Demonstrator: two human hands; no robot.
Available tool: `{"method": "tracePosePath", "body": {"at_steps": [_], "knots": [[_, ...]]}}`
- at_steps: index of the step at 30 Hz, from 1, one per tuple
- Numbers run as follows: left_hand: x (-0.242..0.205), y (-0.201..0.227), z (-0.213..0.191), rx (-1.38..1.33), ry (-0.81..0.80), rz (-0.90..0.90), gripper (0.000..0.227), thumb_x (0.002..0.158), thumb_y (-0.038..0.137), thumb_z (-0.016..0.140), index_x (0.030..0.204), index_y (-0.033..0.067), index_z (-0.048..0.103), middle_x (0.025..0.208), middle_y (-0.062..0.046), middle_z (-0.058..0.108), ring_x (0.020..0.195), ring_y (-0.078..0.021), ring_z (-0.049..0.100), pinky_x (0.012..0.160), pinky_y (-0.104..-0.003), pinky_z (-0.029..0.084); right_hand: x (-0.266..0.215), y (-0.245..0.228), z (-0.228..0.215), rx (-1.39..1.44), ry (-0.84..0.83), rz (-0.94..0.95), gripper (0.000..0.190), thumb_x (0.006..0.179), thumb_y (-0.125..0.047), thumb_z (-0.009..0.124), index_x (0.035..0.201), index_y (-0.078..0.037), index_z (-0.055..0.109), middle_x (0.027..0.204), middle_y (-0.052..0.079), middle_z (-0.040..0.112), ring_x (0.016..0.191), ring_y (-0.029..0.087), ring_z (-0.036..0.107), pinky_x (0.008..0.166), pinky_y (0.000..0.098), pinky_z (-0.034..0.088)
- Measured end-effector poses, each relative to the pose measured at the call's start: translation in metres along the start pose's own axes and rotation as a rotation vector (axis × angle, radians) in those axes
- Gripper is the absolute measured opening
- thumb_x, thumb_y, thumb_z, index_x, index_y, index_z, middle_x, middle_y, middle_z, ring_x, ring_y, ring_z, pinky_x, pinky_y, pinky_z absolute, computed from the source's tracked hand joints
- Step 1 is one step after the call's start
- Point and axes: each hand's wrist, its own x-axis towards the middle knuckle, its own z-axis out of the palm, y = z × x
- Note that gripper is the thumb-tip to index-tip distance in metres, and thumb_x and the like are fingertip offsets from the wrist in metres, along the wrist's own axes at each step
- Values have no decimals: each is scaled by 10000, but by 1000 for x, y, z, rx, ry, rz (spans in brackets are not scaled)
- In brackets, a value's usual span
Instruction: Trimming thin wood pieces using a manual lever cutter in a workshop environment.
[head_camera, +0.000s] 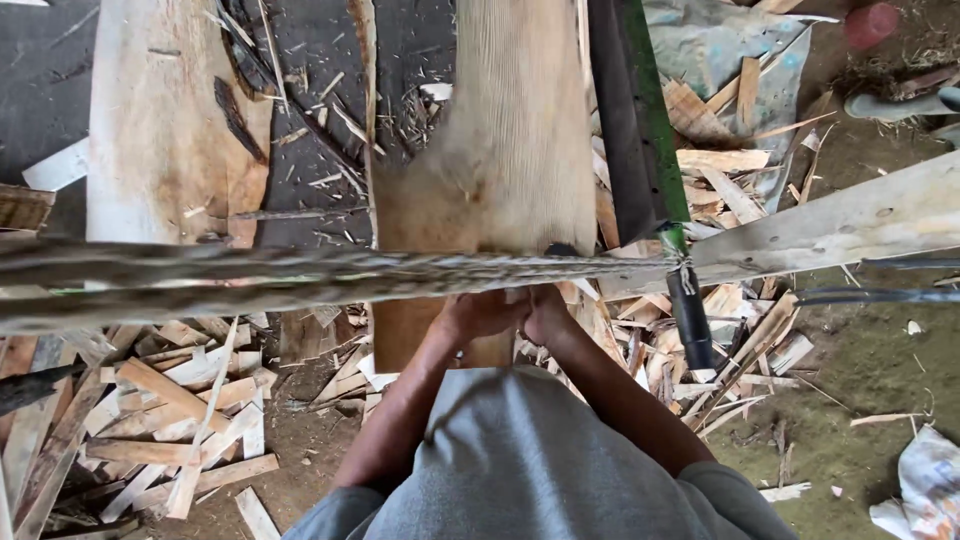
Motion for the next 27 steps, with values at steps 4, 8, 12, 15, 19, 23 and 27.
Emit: {"method": "tracePosePath", "body": {"at_steps": [4, 8, 12, 15, 19, 23, 27], "knots": [[-51, -43, 38, -270, -24, -192, 368, 845, 247, 772, 1169, 105, 671, 1120, -148, 688, 1084, -347, 646, 980, -512, 514, 10, -12, -4, -163, 314, 241, 267, 984, -239, 665, 1163, -42, 647, 1150, 103, 696, 1110, 258, 638, 947, 426, 555], [-120, -91, 18, -612, 68, -549, 409, 855, 215, 774, 1223, 89, 648, 1164, -136, 684, 1084, -305, 650, 958, -456, 543, -4, -3, -31, -39, -1, 214, 379, 1057, -339, 660, 1106, 33, 614, 1139, 153, 701, 1097, 270, 675, 946, 497, 566], [-175, -171, 31, -941, 198, -867, 452, 865, 183, 776, 1277, 73, 626, 1209, -123, 680, 1085, -264, 654, 936, -401, 572, -20, -32, 11, -210, 24, 205, 309, 945, -211, 671, 1181, -13, 643, 1183, 108, 706, 1123, 229, 663, 985, 440, 552], [-192, -232, 82, -923, 213, -797, 442, 910, 182, 758, 1309, 56, 615, 1246, -126, 675, 1102, -255, 649, 960, -389, 563, -43, -50, 1, -384, 109, 183, 346, 954, -192, 664, 1253, -28, 602, 1253, 121, 655, 1166, 244, 623, 1001, 460, 514], [-177, -212, 84, -808, 196, -636, 415, 932, 161, 726, 1312, 34, 622, 1243, -125, 680, 1089, -242, 644, 963, -377, 548, -95, -109, -42, -510, 168, 130, 514, 1003, -352, 595, 1342, 27, 518, 1381, 210, 618, 1229, 314, 654, 1105, 491, 505], [-143, -184, 76, -784, 205, -629, 406, 892, 106, 698, 1285, 17, 646, 1185, -111, 700, 1031, -211, 645, 912, -351, 551, -162, -197, 23, -507, 343, 130, 664, 987, -508, 472, 1452, -35, 504, 1314, 161, 658, 1132, 258, 679, 993, 442, 557], [-96, -156, 51, -748, 209, -627, 409, 852, 50, 670, 1257, 0, 670, 1127, -96, 719, 973, -180, 646, 860, -325, 553, -189, -233, 73, -569, 237, 1, 585, 938, -436, 632, 1315, 8, 574, 924, 135, 697, 702, 207, 677, 568, 352, 569]]}}
